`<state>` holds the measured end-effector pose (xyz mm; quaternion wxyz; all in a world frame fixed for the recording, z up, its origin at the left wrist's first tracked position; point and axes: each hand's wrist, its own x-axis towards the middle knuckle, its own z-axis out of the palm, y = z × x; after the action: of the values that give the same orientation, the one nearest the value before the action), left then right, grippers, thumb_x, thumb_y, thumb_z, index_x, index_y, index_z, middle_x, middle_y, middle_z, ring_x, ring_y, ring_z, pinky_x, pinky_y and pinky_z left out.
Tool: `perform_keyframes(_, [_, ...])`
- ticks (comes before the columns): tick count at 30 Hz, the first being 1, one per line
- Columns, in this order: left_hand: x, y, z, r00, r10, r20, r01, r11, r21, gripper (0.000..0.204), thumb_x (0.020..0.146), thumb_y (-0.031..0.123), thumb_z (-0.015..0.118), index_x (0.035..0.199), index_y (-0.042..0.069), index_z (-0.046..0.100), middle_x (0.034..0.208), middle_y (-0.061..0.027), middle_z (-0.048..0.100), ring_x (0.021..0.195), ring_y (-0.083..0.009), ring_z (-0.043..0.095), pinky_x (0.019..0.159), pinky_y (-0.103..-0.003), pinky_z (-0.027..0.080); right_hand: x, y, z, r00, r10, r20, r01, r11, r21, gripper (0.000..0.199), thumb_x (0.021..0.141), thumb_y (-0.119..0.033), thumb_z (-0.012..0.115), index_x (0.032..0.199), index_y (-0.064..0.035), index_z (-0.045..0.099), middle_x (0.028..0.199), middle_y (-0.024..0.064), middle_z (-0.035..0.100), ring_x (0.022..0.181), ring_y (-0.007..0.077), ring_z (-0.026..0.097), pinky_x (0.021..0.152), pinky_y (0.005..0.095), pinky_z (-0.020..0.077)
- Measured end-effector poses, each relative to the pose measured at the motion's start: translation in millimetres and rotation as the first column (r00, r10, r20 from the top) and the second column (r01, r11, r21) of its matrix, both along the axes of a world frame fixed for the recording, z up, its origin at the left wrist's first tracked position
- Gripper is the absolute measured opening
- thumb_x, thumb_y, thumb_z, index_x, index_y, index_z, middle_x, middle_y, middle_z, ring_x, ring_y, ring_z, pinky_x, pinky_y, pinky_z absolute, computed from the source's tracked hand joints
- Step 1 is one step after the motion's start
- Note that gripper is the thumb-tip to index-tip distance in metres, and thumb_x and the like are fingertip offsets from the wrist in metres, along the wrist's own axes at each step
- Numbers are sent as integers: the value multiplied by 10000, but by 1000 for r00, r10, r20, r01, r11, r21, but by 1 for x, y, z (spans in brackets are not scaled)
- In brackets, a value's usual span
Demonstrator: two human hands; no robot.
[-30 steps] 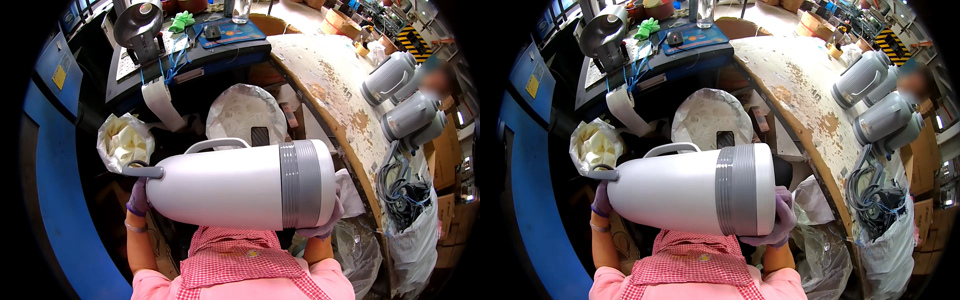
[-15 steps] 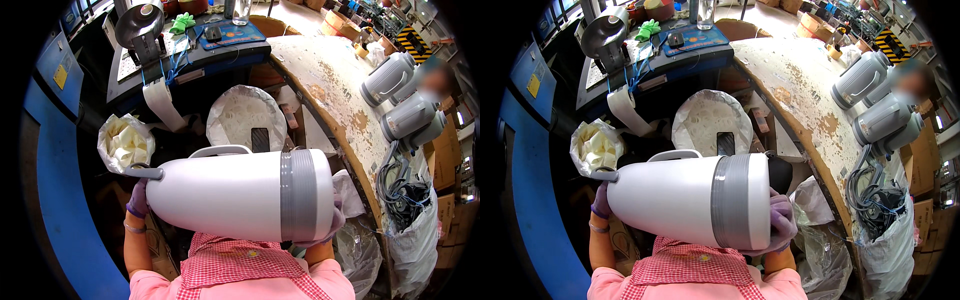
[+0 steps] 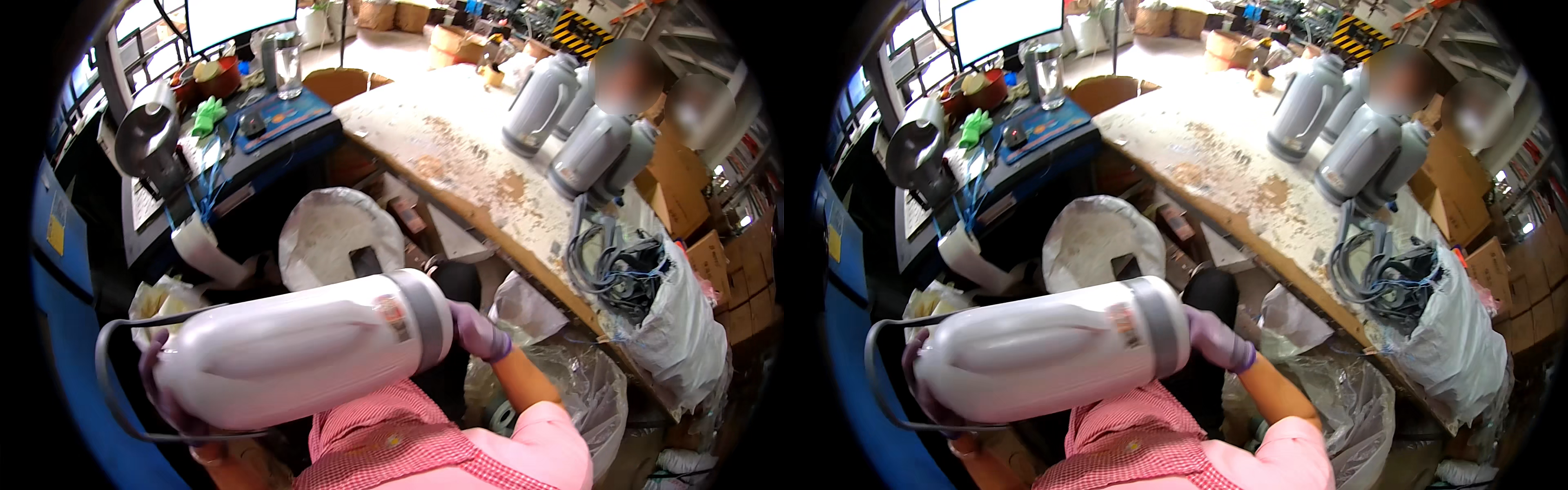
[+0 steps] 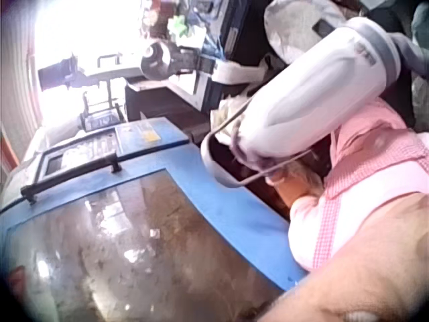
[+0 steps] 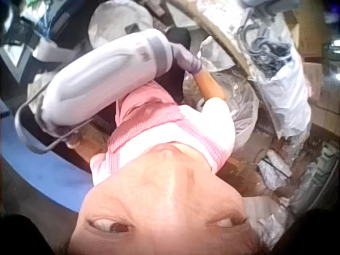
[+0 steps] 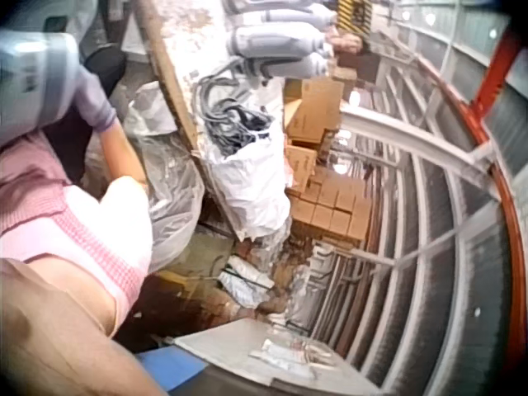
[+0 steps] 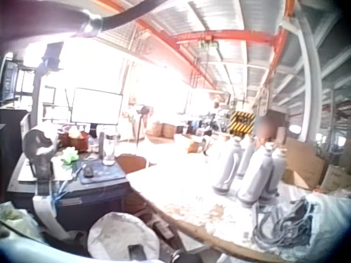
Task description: The person assembles white thermos flasks by inserting a grey handle into the body, screwing on a grey base ring, and attaching a grey lid. The person handles the components one at a time, repeating the process for multiple units in a workshop setting.
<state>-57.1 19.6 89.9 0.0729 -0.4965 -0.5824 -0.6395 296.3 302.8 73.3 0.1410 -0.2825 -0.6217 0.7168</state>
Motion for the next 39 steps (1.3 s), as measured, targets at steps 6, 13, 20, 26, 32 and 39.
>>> perform_keyframes(6, [-24, -18, -36, 909, 62, 411, -24, 995, -97, 601, 1005, 452, 448, 1447, 57, 347, 1404, -244, 466, 1204, -436, 541, 970, -540, 500, -4, -19, 22, 909, 294, -297, 182, 362, 914, 844, 715, -527, 828, 1390, -111, 535, 1530, 255, 355, 1441, 514, 270, 1165, 621, 225])
perform_keyframes(13, [23, 21, 37, 801, 450, -396, -404, 893, 198, 701, 984, 496, 513, 1440, 4, 309, 1384, -257, 469, 1142, -442, 572, 922, -550, 529, -23, 15, -30, 952, -32, -304, 283, 466, 838, 518, 923, -363, 701, 1269, 8, 598, 1268, 189, 613, 1204, 363, 586, 1031, 436, 460])
perform_keyframes(20, [26, 25, 57, 707, 279, -650, -319, 946, 59, 596, 976, 464, 512, 1304, -28, 438, 1291, -240, 517, 1079, -400, 609, 883, -511, 542, 15, 54, -47, 966, 205, 160, -250, 900, 356, 933, 800, -762, 620, 1330, 5, 567, 1317, 183, 541, 1142, 340, 558, 1015, 410, 434])
perform_keyframes(26, [-51, 4, -61, 727, -202, 656, 152, 979, 133, 509, 1069, 369, 399, 1380, -23, 487, 1307, -165, 581, 1162, -289, 563, 1042, -422, 445, -20, -7, 26, 880, 173, -443, 353, 387, 852, 949, 784, -728, 664, 1403, -24, 515, 1464, 236, 453, 1348, 485, 421, 1122, 593, 299])
perform_keyframes(32, [29, 41, 17, 983, 183, 36, -184, 982, 41, 502, 948, 365, 514, 1212, -58, 575, 1175, -215, 598, 1074, -317, 572, 962, -448, 453, -40, 19, -70, 868, -488, -87, 484, 795, 366, 705, 1016, -570, 380, 1245, 66, 583, 1162, 257, 638, 1068, 357, 638, 947, 423, 480])
perform_keyframes(39, [38, 54, 51, 846, -189, -499, 316, 931, 183, 428, 808, 454, 655, 951, 59, 573, 854, -161, 632, 711, -290, 601, 693, -420, 510, -52, 7, -108, 794, 276, 542, -447, 869, 212, 650, 1028, -559, 382, 1307, 3, 549, 1245, 230, 636, 1256, 292, 559, 1090, 360, 379])
